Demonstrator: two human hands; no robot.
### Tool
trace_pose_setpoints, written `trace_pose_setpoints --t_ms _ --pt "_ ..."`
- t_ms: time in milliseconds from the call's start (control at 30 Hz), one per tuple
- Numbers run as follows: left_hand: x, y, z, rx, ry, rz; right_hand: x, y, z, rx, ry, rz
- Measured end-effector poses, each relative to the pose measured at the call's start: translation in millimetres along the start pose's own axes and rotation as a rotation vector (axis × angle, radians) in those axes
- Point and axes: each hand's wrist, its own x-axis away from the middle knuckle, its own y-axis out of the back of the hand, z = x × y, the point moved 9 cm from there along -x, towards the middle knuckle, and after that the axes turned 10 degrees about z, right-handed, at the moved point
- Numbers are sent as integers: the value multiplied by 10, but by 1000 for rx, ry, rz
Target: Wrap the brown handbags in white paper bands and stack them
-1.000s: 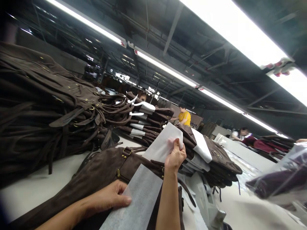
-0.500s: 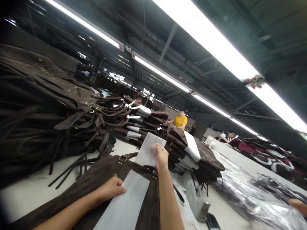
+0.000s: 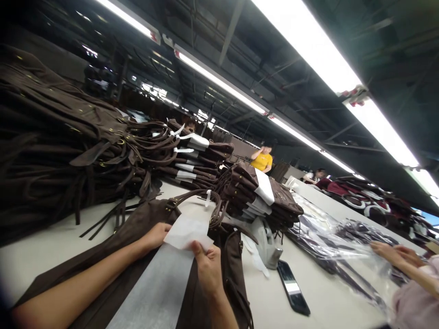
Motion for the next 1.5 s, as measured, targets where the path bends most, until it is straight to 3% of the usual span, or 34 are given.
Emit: trace_pose_setpoints --t_ms 100,200,333,700,867,967,1033,1133,1167,1233,1333,1500 --pt "21 -23 -13 73 11 17 88 -9 -320 102 -43 6" --pt "17 -53 1 149 36 45 120 -169 -445 239 -35 149" --pt "18 -74 29 223 79 77 123 -253 -558 225 -98 245" --pt "62 -127 -76 360 58 109 34 -82 -809 157 -227 116" --pt "74 -137 -119 351 13 108 43 -122 -698 184 -218 113" --pt "67 -128 -142 390 -6 85 119 38 -565 121 -155 3" --pt "67 -134 -168 424 -12 80 218 298 -520 35 -78 -178" --pt "83 -168 -214 473 -15 89 439 704 -702 -91 -122 -516" --pt "92 -184 -229 487 -15 96 481 744 -809 -134 -190 -561" --pt "109 -216 -250 506 -13 111 451 636 -965 -186 -308 -482" --pt "127 -257 -223 560 24 127 298 276 -955 -166 -353 -224" --pt "96 -267 -125 581 57 126 191 66 -800 -245 -300 -154"
